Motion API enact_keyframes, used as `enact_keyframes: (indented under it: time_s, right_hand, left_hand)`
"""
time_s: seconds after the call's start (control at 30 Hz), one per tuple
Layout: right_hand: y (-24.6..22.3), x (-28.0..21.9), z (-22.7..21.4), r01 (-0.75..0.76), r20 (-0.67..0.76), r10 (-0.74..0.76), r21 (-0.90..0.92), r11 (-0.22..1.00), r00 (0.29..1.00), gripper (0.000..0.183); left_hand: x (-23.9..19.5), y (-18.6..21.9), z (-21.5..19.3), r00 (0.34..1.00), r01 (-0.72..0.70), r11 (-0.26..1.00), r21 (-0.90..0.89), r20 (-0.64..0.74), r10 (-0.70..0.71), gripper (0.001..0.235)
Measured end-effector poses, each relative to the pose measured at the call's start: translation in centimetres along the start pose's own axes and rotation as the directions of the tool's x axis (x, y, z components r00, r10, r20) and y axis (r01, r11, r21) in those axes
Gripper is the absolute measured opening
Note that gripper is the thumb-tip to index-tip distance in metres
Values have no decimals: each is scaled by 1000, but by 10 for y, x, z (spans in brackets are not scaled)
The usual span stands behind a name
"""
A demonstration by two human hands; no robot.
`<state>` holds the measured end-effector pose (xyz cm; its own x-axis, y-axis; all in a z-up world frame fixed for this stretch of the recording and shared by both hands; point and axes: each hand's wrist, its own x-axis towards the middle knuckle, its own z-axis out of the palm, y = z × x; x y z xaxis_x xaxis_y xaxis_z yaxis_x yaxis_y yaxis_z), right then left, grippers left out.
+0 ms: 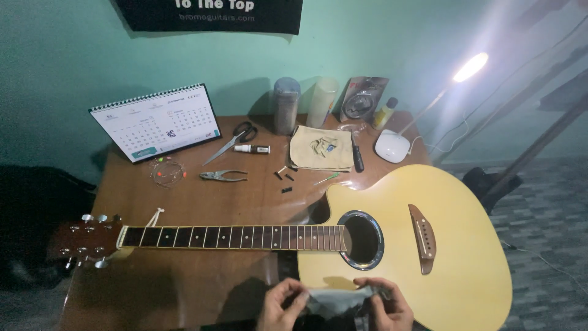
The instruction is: The person handles a guitar string and then uses a cloth to wipe the body and neck of an acoustic guitar resting on a table. The person wipes the soundhole area, the fretboard, and the headstock.
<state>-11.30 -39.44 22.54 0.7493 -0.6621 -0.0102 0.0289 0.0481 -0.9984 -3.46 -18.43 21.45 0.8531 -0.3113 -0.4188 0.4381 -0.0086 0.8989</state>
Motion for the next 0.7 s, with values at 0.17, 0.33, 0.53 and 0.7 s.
enact_keyframes:
  time_s: [0.17, 0.33, 0.53, 0.7]
  right_hand:
    - [-27, 15, 23, 219, -11, -278, -586, 780, 961, 41]
    - [-18, 2, 44, 714, 510, -508, -573, 402, 694, 43]
    - [16, 5, 34, 769, 784, -232, -616, -171, 576, 97]
    - [32, 33, -38, 353, 389, -147, -909, -223, 909, 97]
  left_hand:
    - [33, 37, 37, 948, -252, 892, 375, -87, 305, 17]
    - [30, 38, 24, 696, -373, 667, 645, -281, 661, 28]
    - [42, 26, -32, 633, -363, 921, 143, -688, 356, 54]
    - [43, 63, -61, 487, 13, 993, -116, -867, -108, 59]
